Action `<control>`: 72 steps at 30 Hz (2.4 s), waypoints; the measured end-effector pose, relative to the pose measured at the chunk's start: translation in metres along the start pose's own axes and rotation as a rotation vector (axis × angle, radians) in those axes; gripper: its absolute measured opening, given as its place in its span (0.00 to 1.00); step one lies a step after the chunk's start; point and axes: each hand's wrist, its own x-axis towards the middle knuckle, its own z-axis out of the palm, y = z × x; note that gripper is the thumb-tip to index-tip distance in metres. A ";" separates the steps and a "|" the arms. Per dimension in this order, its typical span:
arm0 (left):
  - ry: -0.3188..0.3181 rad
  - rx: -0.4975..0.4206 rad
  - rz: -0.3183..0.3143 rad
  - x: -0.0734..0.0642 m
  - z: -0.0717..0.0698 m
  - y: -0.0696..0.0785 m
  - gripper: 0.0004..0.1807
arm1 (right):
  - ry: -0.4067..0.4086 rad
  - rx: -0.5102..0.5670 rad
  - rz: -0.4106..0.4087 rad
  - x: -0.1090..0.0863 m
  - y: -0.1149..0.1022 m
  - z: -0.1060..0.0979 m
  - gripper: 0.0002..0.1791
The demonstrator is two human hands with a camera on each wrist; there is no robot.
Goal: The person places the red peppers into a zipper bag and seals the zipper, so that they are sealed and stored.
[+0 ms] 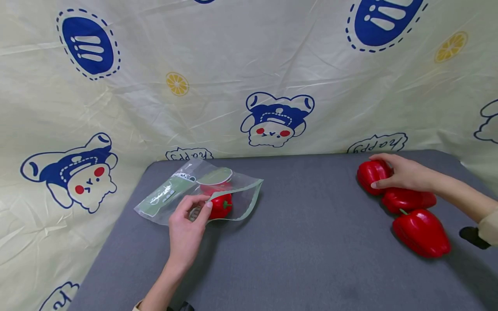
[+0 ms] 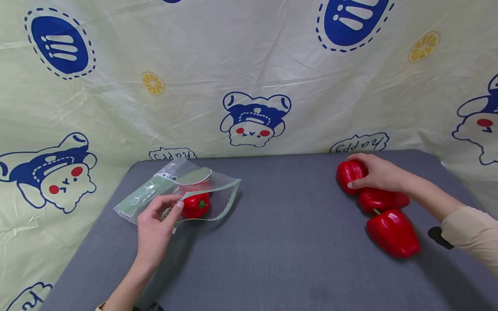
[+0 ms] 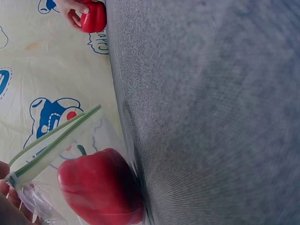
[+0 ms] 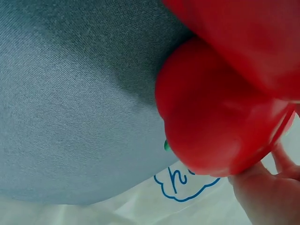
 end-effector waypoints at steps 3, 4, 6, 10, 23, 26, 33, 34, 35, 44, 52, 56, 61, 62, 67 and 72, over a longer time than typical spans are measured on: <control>-0.001 0.003 -0.001 0.000 0.000 0.000 0.08 | -0.015 0.030 0.000 0.001 0.002 -0.001 0.48; -0.001 0.004 -0.001 0.000 0.000 0.000 0.08 | -0.020 0.039 -0.001 0.001 0.002 -0.002 0.47; 0.000 0.004 -0.002 0.000 0.000 -0.001 0.08 | -0.029 0.056 -0.003 0.002 0.004 -0.003 0.45; -0.002 0.008 -0.002 0.000 0.000 -0.001 0.08 | -0.045 0.096 -0.021 0.002 0.009 -0.005 0.40; -0.001 0.013 0.005 0.001 0.001 -0.003 0.07 | -0.114 0.161 0.021 0.011 0.023 -0.007 0.37; -0.004 0.015 0.011 0.001 0.001 -0.004 0.07 | -0.170 0.183 0.050 0.009 0.025 -0.006 0.41; -0.002 0.015 0.014 0.001 0.000 -0.004 0.07 | -0.148 0.194 0.029 0.011 0.022 -0.005 0.38; -0.001 0.014 0.012 0.001 0.000 -0.004 0.07 | -0.136 0.189 0.028 0.012 0.021 -0.005 0.38; -0.001 0.012 0.012 0.001 0.000 -0.004 0.07 | -0.120 0.183 0.023 0.012 0.020 -0.004 0.38; -0.004 0.002 -0.001 0.002 0.000 -0.001 0.08 | -0.030 0.171 -0.022 0.013 0.002 -0.007 0.37; -0.010 0.007 -0.010 0.002 -0.001 -0.001 0.08 | -0.044 0.146 -0.084 0.007 -0.023 -0.016 0.35; -0.009 0.008 -0.014 0.002 -0.001 -0.001 0.08 | -0.034 0.139 -0.096 0.003 -0.039 -0.021 0.37; -0.006 0.013 -0.012 0.002 -0.001 -0.002 0.08 | -0.004 0.147 -0.122 -0.001 -0.060 -0.020 0.39; -0.006 0.012 -0.010 0.002 -0.001 -0.002 0.08 | 0.005 0.150 -0.128 -0.002 -0.064 -0.018 0.40; -0.008 0.012 -0.017 0.002 -0.001 -0.001 0.08 | 0.033 0.178 -0.175 -0.006 -0.082 -0.010 0.43; -0.013 0.010 -0.032 0.002 -0.001 -0.002 0.08 | 0.038 0.178 -0.194 -0.008 -0.100 0.001 0.43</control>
